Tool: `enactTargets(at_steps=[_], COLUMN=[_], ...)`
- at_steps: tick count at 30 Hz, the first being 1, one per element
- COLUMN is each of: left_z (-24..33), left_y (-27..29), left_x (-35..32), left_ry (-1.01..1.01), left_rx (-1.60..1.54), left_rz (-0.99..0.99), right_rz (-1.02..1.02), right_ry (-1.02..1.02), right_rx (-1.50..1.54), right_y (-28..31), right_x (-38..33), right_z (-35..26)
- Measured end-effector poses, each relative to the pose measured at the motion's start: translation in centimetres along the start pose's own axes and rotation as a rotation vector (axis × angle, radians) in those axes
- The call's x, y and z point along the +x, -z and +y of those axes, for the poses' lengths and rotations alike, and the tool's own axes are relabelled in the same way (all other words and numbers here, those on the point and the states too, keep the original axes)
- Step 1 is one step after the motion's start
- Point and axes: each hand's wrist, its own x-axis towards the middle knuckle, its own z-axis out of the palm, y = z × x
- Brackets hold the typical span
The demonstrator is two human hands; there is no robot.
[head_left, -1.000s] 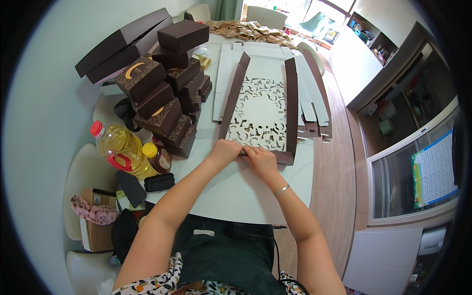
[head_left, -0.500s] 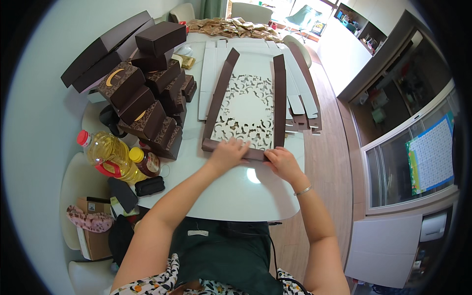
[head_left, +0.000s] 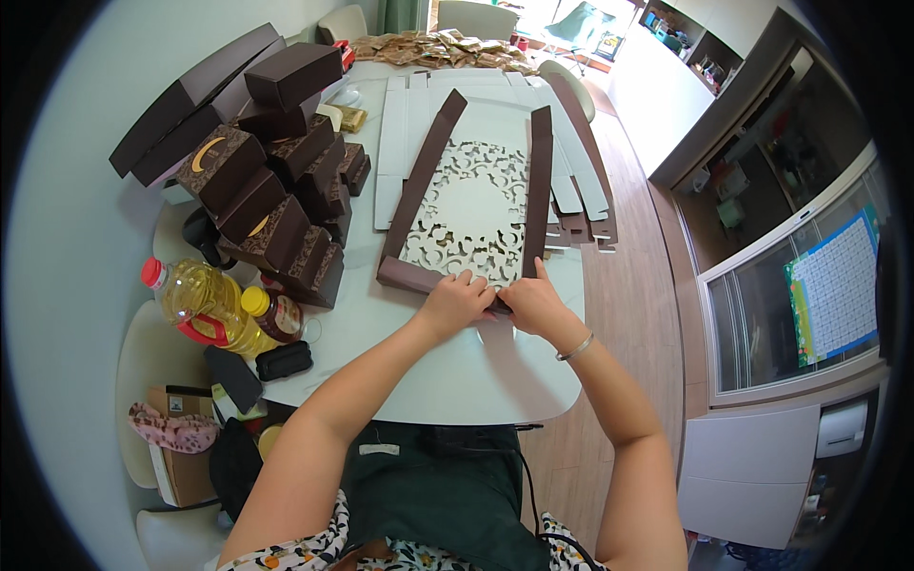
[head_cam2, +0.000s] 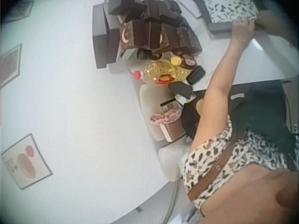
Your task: The person assembles a decorative box by folding and interlocking brown cardboard side panels with a white perforated base. They align the edges, fold the flaps, and press the joints to secure the structure on a white table.
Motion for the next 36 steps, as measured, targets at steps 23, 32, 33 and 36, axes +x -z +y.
enactTargets(at_steps=[23, 32, 33, 36], left_z=[2.1, 2.6, 2.7, 3.3], left_y=[0.2, -0.1, -0.3, 0.0], left_x=[1.8, 1.7, 1.7, 1.7], left_ry=[-0.026, 0.011, 0.01, 0.028], left_rx=[-0.085, -0.049, -0.019, 0.018], left_rz=[-0.247, -0.231, -0.233, -0.225], right_rz=[-0.007, 0.389, 0.396, -0.064], right_ry=[-0.712, -0.308, -0.114, 0.007], right_rx=[0.972, 0.01, -0.028, 0.134], right_y=[-3.3, -2.1, -2.0, -1.9], right_x=[0.8, -1.9, -2.4, -1.9], right_z=[4.5, 0.6, 0.9, 1.8])
